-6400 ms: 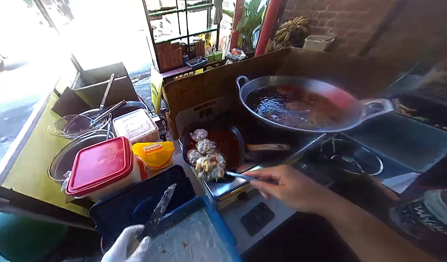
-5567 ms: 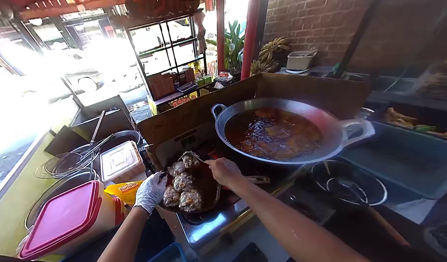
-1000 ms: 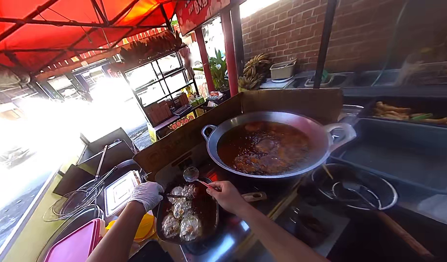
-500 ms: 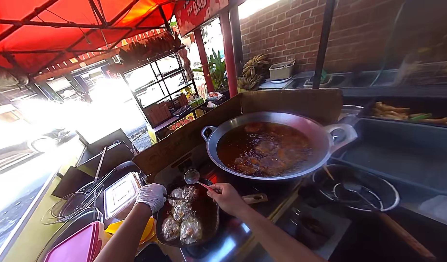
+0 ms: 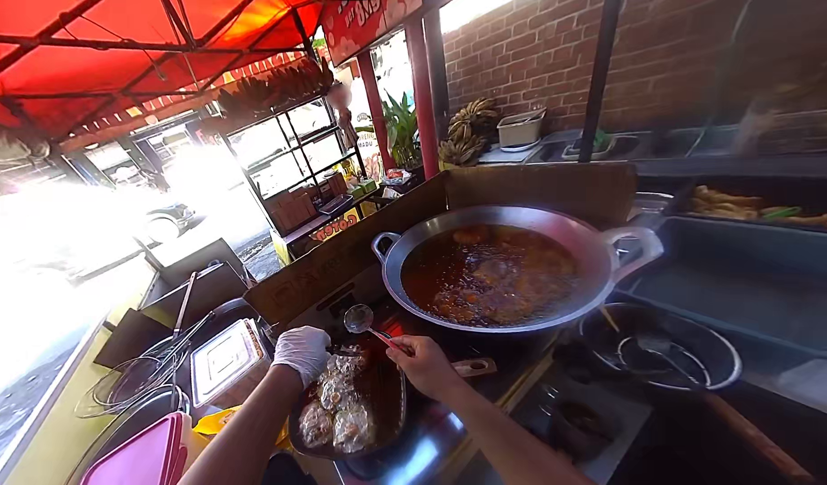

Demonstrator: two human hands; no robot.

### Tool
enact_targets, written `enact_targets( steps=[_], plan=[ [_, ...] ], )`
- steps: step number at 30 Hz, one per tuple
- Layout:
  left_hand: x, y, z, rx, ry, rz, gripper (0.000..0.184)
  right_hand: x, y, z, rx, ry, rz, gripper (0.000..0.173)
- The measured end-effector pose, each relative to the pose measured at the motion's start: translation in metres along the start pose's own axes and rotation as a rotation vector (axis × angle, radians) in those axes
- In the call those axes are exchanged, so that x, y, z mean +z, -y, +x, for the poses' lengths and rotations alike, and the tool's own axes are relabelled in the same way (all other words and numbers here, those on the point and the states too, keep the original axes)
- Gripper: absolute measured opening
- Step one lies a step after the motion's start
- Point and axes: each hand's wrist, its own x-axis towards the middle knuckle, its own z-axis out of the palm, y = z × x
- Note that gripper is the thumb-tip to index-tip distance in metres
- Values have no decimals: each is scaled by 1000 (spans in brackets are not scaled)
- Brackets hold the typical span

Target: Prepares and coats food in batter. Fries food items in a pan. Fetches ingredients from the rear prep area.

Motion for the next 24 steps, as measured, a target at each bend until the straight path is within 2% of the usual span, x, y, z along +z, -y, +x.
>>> enact_targets(
  steps=[10,14,15,18,21,22,23,24],
  plan=[
    [6,-35,12,127,-58,228,22,-19,-16,-7,17,-79,-23,33],
    [-45,-65,-25,93,129,243,33,-21,-16,-9,26,-77,-21,34],
    [-46,-67,-28,88,120,244,33,-20,-16,-9,27,-76,-19,34],
    [0,-44,5,102,-79,285,22,-17,-17,-9,25,-75,-8,35],
    [16,-31,28,73,-47,301,24,-15,-19,-7,19,-60,-14,36],
    [25,-24,34,77,-102,296,26,-14,-20,-6,21,-55,-13,37],
    [47,-9,45,120,-286,285,28,-13,-21,-6,21,-53,-12,37],
    [82,13,68,200,-654,280,32,-12,-22,-6,17,-53,-10,36]
  ],
)
